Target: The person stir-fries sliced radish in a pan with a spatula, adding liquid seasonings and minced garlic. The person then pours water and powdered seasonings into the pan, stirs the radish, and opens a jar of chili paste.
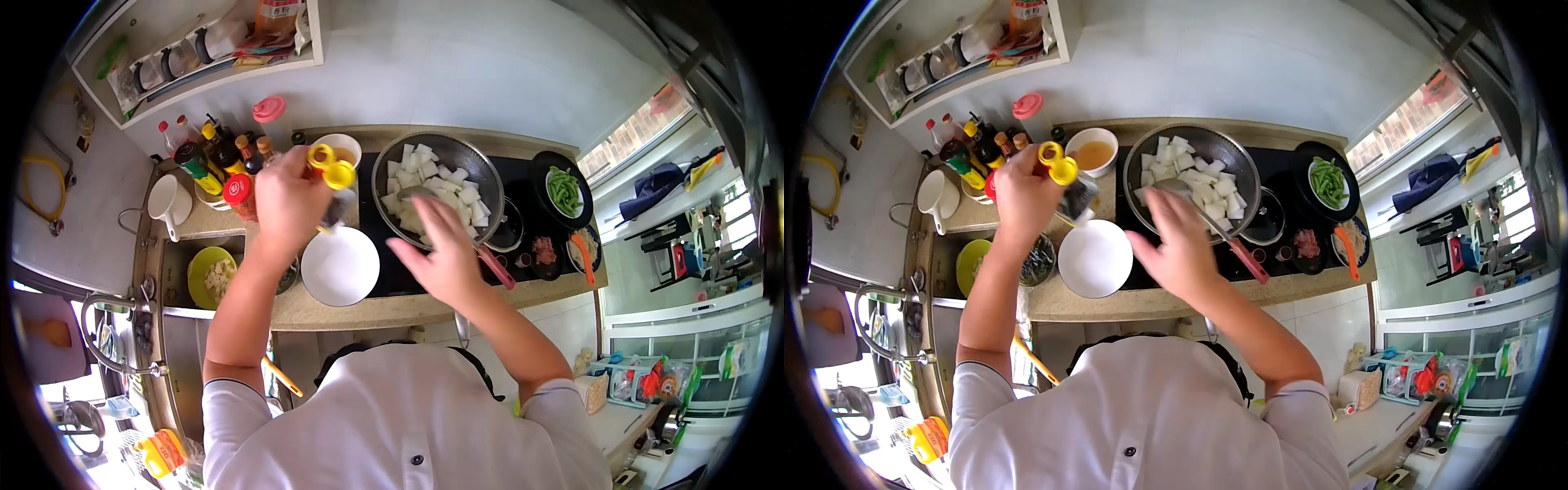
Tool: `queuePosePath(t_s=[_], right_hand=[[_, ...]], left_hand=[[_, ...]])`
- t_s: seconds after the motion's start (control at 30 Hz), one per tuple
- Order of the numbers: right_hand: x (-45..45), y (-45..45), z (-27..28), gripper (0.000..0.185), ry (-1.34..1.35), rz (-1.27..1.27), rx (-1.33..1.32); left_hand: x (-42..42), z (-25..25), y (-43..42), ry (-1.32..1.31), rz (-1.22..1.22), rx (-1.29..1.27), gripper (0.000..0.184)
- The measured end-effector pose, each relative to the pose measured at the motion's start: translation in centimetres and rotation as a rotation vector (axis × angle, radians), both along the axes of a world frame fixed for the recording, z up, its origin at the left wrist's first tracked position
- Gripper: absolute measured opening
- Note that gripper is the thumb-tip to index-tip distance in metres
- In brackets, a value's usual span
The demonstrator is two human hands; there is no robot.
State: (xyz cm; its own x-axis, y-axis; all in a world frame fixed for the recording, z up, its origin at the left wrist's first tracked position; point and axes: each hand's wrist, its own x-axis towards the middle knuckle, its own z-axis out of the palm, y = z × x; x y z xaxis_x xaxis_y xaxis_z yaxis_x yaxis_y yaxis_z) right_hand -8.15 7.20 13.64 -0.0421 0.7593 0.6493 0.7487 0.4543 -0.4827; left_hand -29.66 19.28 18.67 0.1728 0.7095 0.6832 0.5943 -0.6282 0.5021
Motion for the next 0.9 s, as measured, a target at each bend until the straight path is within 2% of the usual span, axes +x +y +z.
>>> queuePosePath(t_s=[0.07,0.1,0.13,0.17,0.2,0.27,0.33,0.37,0.4,0.47,0.53,0.57,0.63,0.73,0.9], right_hand=[[-2.6,1.9,2.3,0.072,0.017,0.051,0.049],[-2.9,2.2,2.4,0.07,0.099,0.104,-0.07],[-2.9,2.3,2.5,0.068,0.18,0.157,-0.192],[-2.6,2.1,2.9,0.054,0.306,0.129,-0.263],[-1.4,1.8,2.9,0.044,0.246,0.091,-0.324],[1.3,1.1,2.8,0.04,0.212,0.121,-0.27],[4.5,0.0,3.5,0.034,0.145,-0.002,-0.356],[6.3,0.0,4.1,0.032,0.13,-0.047,-0.477],[8.2,0.4,3.8,0.032,-0.011,-0.144,-0.464],[11.9,1.4,2.8,0.035,-0.282,-0.22,-0.533],[14.1,2.7,3.3,0.037,-0.378,-0.304,-0.644],[15.0,3.3,3.2,0.037,-0.382,-0.301,-0.649],[16.5,4.6,2.0,0.037,-0.599,-0.203,-0.739],[17.8,6.7,0.4,0.037,-0.675,-0.211,-0.762],[17.3,9.8,-0.3,0.034,-0.752,-0.198,-0.844]], left_hand=[[2.5,2.0,-2.7,-0.063,-0.133,-0.011,0.022],[3.6,2.3,-3.8,-0.048,-0.157,-0.084,0.022],[5.2,2.4,-5.0,-0.179,-0.214,-0.105,0.023],[6.3,2.3,-5.9,-0.22,-0.241,-0.2,0.024],[7.0,2.0,-6.5,-0.259,-0.268,-0.298,0.025],[7.9,1.3,-7.5,-0.276,-0.362,-0.493,0.028],[7.9,-0.1,-9.4,-0.309,-0.434,-0.52,0.039],[7.4,-1.6,-10.4,-0.277,-0.456,-0.509,0.033],[6.6,-3.6,-11.3,-0.244,-0.478,-0.499,0.028],[4.7,-6.7,-13.4,-0.196,-0.45,-0.6,0.024],[2.6,-9.4,-15.1,-0.193,-0.35,-0.705,0.021],[1.7,-10.3,-16.0,-0.197,-0.347,-0.71,0.021],[0.0,-11.8,-17.6,-0.254,-0.194,-0.9,0.02],[-1.9,-14.1,-19.4,-0.206,-0.084,-0.897,0.022],[-2.9,-15.7,-21.1,-0.328,0.043,-0.924,0.019]])
